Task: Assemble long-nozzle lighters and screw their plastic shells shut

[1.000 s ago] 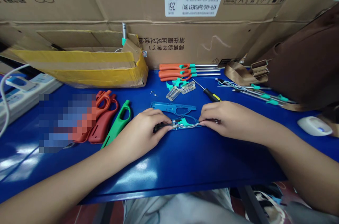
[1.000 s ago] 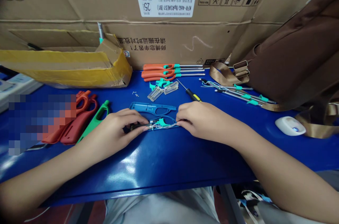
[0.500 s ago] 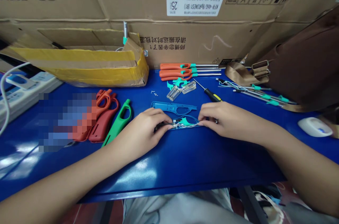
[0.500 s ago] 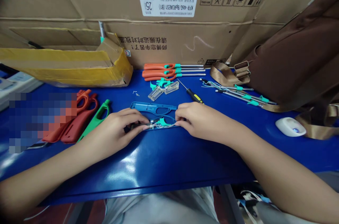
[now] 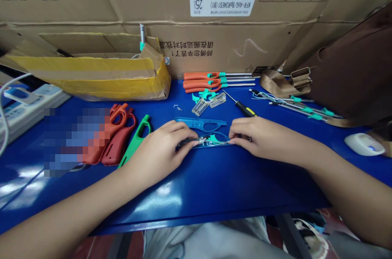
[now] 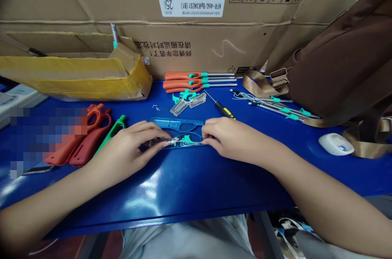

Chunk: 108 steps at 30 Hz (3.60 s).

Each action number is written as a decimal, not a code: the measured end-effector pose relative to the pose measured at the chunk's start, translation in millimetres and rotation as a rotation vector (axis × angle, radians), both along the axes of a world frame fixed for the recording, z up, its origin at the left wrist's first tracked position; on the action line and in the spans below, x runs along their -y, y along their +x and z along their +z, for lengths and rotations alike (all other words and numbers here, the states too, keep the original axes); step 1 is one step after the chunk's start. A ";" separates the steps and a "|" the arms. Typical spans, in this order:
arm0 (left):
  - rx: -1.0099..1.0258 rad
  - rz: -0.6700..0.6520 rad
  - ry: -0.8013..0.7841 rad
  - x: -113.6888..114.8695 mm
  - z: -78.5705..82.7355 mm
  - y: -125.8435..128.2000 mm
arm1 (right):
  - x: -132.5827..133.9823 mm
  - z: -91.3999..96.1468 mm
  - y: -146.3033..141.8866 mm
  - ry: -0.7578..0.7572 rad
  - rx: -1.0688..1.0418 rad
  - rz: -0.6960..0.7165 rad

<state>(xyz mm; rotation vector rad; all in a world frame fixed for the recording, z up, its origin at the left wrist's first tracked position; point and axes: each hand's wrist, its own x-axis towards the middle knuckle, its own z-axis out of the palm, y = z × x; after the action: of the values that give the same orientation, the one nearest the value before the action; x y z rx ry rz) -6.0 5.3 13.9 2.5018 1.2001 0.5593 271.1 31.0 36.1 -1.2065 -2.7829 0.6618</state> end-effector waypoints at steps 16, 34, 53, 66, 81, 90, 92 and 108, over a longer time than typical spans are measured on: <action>0.148 -0.029 -0.084 -6.3 -8.8 3.2 | 0.2 0.5 -0.9 0.021 0.035 0.004; 0.132 -0.053 0.022 -2.2 -3.6 4.6 | -0.1 2.4 -0.5 0.048 0.024 -0.027; 0.055 -0.039 -0.203 -17.1 7.6 -13.8 | -4.1 -1.8 0.8 0.044 0.002 -0.010; -0.120 -0.088 0.057 1.2 9.1 -0.7 | -1.0 3.0 1.6 0.013 -0.008 -0.030; -0.186 -0.257 0.115 3.9 -11.6 5.2 | 0.8 2.2 -2.3 -0.017 -0.039 -0.032; -0.225 -0.245 0.138 3.8 -10.4 4.1 | -0.1 -2.7 -3.1 0.004 -0.082 -0.034; -0.225 -0.246 0.137 4.0 -10.2 4.1 | -1.4 -3.8 -2.7 -0.002 -0.078 -0.034; -0.120 -0.228 0.185 2.1 -14.3 3.1 | -6.7 -9.2 -0.1 0.134 -0.115 -0.067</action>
<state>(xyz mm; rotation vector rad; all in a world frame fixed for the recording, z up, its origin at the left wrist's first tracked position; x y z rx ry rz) -2.9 3.1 -0.4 2.8163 0.9198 0.4870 271.0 37.7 26.9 -1.1903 -2.6330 0.5133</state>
